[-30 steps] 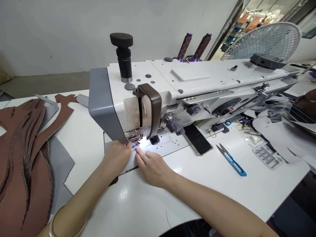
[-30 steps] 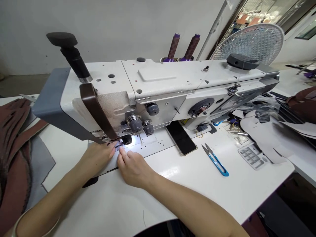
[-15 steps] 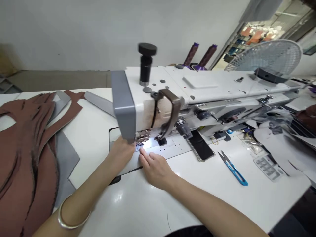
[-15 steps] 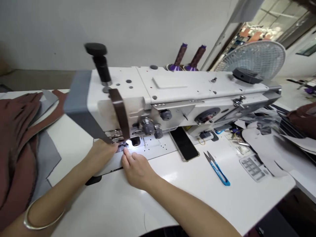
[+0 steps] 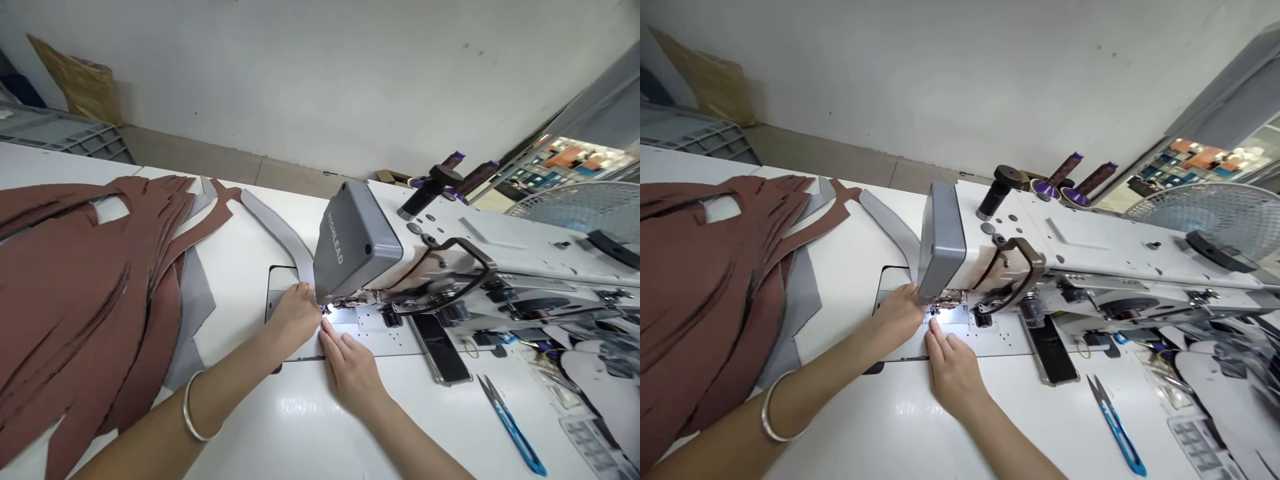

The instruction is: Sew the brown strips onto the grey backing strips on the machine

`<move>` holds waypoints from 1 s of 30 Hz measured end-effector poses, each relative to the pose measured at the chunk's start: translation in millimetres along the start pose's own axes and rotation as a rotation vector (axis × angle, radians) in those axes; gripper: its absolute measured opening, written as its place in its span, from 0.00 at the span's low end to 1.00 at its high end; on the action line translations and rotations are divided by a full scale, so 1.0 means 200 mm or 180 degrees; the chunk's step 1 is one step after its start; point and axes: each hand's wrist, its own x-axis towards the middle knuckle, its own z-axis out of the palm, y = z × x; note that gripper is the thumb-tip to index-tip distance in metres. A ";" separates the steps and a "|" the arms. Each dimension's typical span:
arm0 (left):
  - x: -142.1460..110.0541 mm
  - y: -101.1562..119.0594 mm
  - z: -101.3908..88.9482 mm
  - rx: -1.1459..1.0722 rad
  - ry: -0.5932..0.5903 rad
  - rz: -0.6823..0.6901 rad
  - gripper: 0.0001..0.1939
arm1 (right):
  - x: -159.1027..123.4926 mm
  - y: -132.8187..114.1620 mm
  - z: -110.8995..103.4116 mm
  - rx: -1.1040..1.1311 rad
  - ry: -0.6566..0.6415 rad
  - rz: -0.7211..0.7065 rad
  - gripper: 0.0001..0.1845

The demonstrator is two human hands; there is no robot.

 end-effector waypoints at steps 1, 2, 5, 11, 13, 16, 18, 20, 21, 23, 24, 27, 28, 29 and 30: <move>0.00 0.00 -0.01 0.0068 -0.0070 0.0003 0.09 | 0.00 0.00 0.00 -0.0008 0.0005 -0.0008 0.19; -0.01 0.01 -0.02 0.0157 -0.0174 0.0019 0.09 | 0.00 0.00 0.00 -0.0013 -0.0004 -0.0012 0.19; -0.01 0.01 -0.05 0.0370 -0.0376 0.0047 0.10 | 0.00 0.00 0.00 -0.0018 -0.0052 0.0016 0.18; -0.01 0.00 -0.01 0.0318 -0.0095 0.0000 0.12 | 0.00 0.01 -0.01 0.0002 -0.0055 0.0019 0.18; -0.01 -0.01 0.02 0.0389 -0.0046 -0.0016 0.13 | 0.01 0.01 -0.01 -0.0003 -0.0043 0.0012 0.18; -0.01 -0.02 0.04 0.0463 0.0016 -0.0026 0.13 | 0.01 0.01 -0.01 -0.0045 -0.0057 0.0030 0.18; -0.01 -0.02 0.04 0.0514 0.0028 -0.0032 0.14 | 0.00 0.01 -0.01 -0.0053 -0.0105 0.0040 0.18; -0.01 -0.02 0.03 0.0554 0.0018 -0.0018 0.14 | 0.00 0.01 -0.01 -0.0042 -0.0160 0.0043 0.18; -0.01 -0.02 0.02 0.0550 -0.0001 -0.0016 0.14 | 0.00 0.01 -0.01 -0.0033 -0.0191 0.0046 0.18; 0.00 -0.04 -0.01 0.0466 -0.0073 -0.0007 0.13 | 0.00 0.01 -0.01 -0.0032 -0.0244 0.0059 0.18; -0.01 -0.05 -0.03 0.0378 -0.0105 -0.0019 0.13 | 0.00 0.01 -0.01 -0.0038 -0.0287 0.0068 0.18; -0.03 -0.13 -0.12 -0.0215 -0.0009 -0.0219 0.13 | 0.02 0.00 -0.01 -0.0064 -0.0450 0.0121 0.19; -0.05 -0.16 -0.17 -0.0561 0.0174 -0.0370 0.12 | 0.02 0.00 -0.02 -0.0064 -0.0513 0.0148 0.19; -0.08 -0.20 -0.24 -0.0965 0.0444 -0.0571 0.11 | 0.03 -0.01 -0.02 -0.0058 -0.0567 0.0177 0.20; -0.10 -0.24 -0.33 -0.1395 0.0797 -0.0810 0.09 | 0.03 -0.01 -0.03 -0.0049 -0.0603 0.0199 0.20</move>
